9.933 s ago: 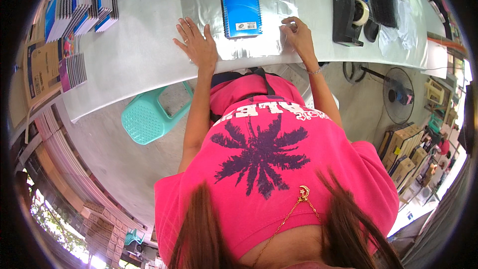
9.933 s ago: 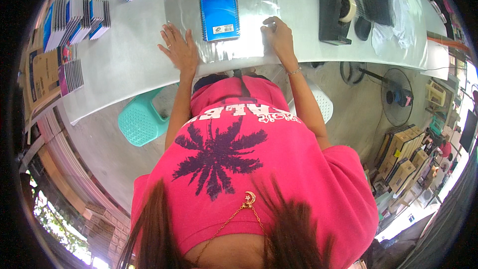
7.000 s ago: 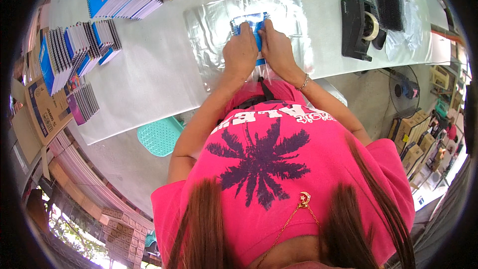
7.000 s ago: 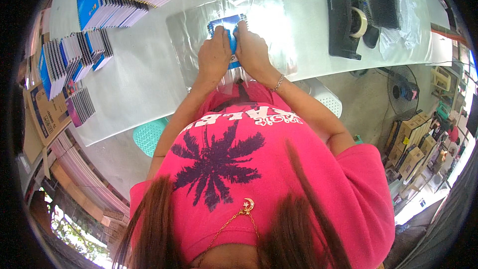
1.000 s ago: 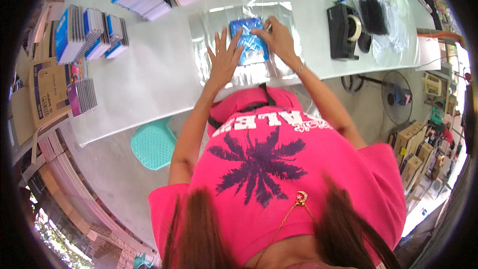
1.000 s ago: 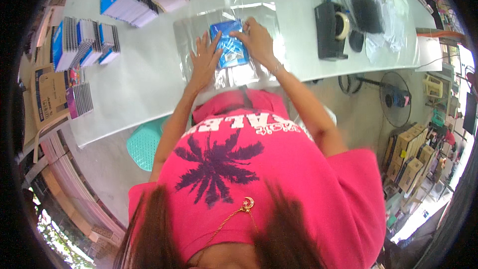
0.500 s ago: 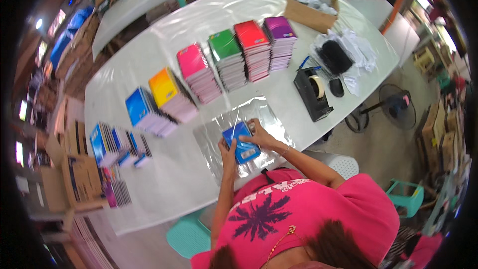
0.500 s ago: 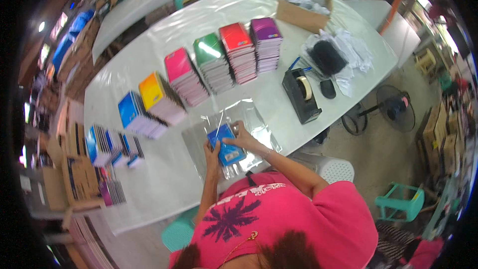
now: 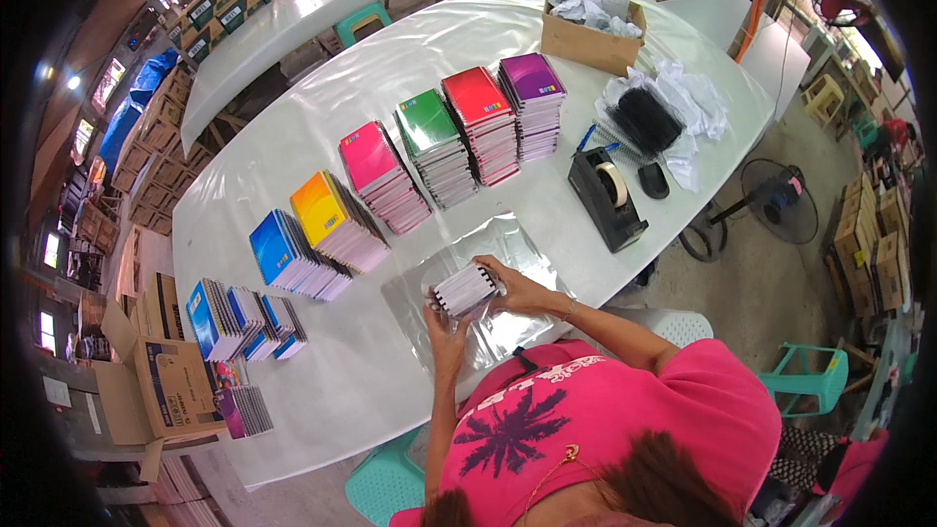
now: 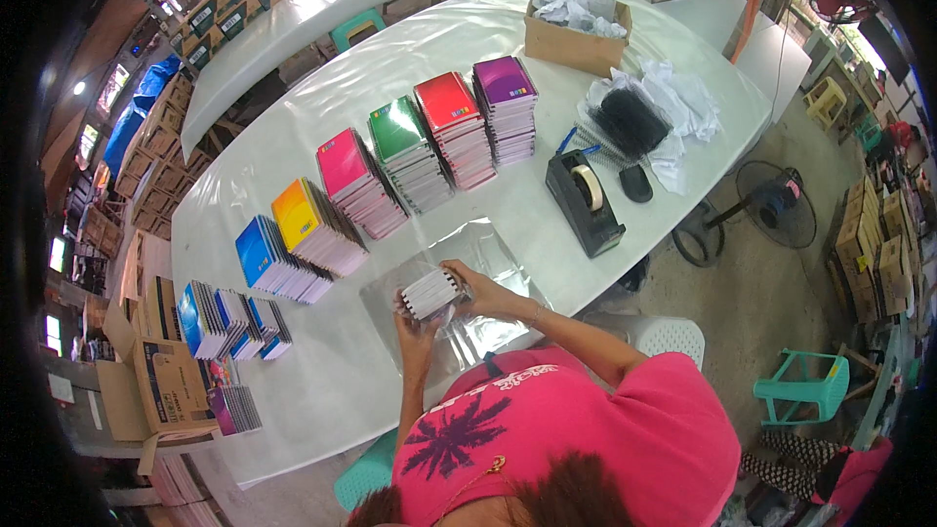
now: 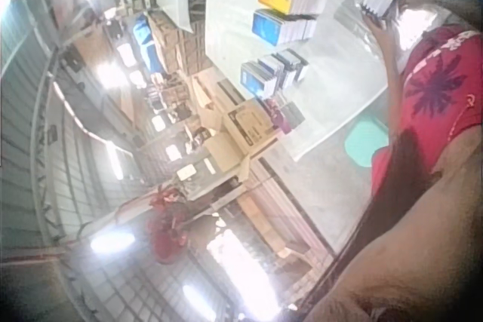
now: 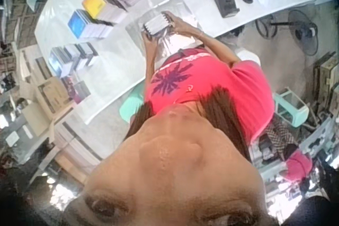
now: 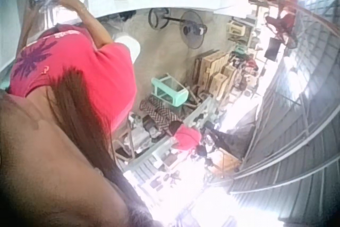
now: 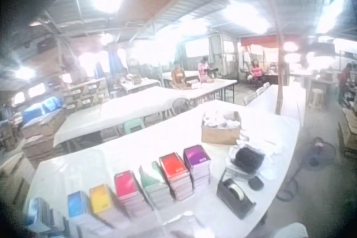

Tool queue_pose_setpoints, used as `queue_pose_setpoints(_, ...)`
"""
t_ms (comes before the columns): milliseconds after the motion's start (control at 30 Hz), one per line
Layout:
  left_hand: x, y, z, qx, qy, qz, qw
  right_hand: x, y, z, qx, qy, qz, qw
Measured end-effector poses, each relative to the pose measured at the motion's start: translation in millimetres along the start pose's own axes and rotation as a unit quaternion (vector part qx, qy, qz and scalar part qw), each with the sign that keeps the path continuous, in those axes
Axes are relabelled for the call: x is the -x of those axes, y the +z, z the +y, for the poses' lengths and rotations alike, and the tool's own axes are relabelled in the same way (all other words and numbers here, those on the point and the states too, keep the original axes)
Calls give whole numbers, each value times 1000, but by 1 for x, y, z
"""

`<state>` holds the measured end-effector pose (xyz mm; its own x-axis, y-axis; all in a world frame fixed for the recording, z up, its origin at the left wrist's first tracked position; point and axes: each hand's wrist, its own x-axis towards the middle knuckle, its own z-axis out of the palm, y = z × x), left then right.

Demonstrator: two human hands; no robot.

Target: The person places stacks of notebooks into clear plastic bags and secures the bags with adhesive tape.

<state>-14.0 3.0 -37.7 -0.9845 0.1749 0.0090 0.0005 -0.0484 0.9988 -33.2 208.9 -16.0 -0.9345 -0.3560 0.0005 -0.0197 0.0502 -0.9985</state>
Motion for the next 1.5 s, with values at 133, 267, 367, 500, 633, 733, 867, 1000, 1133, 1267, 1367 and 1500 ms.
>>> queue_pose_setpoints(133,-4,0,45,-194,114,53,973,-1,-11,-32,155,-110,30,981)
queue_pose_setpoints(267,-13,-20,91,-426,205,-56,879,-3,-24,-67,368,-208,-30,906)
queue_pose_setpoints(367,-18,-19,121,-464,226,-103,850,-5,-27,-88,428,-230,-62,871)
queue_pose_setpoints(500,-16,-6,147,-464,213,-74,857,-5,-19,-115,422,-238,-13,875)
queue_pose_setpoints(633,-22,-5,143,-504,215,-97,831,-7,-26,-109,521,-199,-48,828)
queue_pose_setpoints(733,-18,-5,146,-488,208,-80,844,-9,-24,-113,478,-225,-13,849)
queue_pose_setpoints(867,-5,3,151,-401,148,-25,904,-6,-24,-125,425,-209,-19,880)
queue_pose_setpoints(1000,-5,3,123,-464,196,-3,864,-5,-24,-120,507,-213,-21,835)
queue_pose_setpoints(1133,10,0,117,-326,152,82,930,-2,-32,-113,319,-202,31,926)
queue_pose_setpoints(1267,23,6,82,-241,81,122,959,17,-33,-73,257,-139,70,954)
queue_pose_setpoints(1367,17,21,41,-203,76,137,966,33,-30,-12,213,-95,79,969)
queue_pose_setpoints(1500,14,27,-1,-151,96,184,966,35,-14,7,152,-75,63,983)
